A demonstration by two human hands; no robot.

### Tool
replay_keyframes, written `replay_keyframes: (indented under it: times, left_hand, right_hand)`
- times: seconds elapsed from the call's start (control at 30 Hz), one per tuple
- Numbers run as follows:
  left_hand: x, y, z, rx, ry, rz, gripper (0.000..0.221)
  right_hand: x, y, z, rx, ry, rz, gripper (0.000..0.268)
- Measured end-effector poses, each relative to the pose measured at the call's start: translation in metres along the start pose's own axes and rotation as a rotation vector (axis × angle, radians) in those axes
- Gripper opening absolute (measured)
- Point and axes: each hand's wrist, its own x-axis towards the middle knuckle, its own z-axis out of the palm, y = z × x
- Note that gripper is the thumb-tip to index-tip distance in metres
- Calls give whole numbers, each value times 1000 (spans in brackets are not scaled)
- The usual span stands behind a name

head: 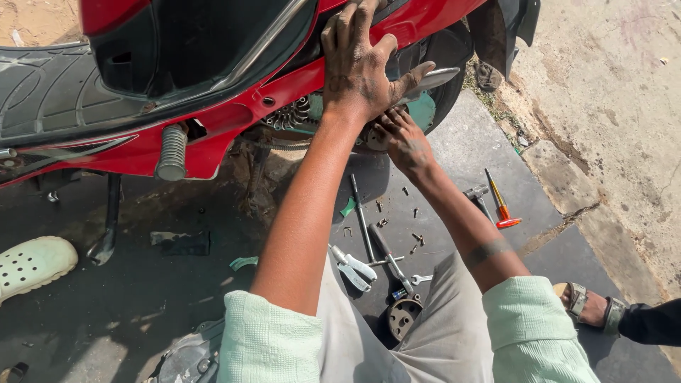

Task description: The person works on the CVT clutch assembly of a red scooter, fitting and pressing a clutch bell and pulley components onto the hub by hand, then uses a black cloth to wipe and clean the clutch parts and surrounding engine casing.

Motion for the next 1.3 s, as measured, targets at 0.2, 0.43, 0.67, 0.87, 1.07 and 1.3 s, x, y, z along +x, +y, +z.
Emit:
replay_keyframes:
  times: [0.2,0.43,0.67,0.87,1.07,1.3]
  left_hand:
    - [6,0,-5,-50,-83,-20,78]
    - [2,0,-3,-25,-17,4,76]
    - [2,3,-5,-41,-27,13,74]
    - [5,5,-11,-4,-51,17,73]
    - [5,7,-14,-5,-49,42,73]
    - [5,7,-14,7,-116,5,73]
  right_hand:
    - [8,2,10,-54,-90,122,36]
    - [13,-11,7,-79,-88,49,24]
    - [-5,-5,-4,-83,203,-76,34]
    - [-9,14,3,-92,239,-24,29]
    - [-21,44,20,506,349,234,49]
    - [-58,44,6,1672,607,730,44]
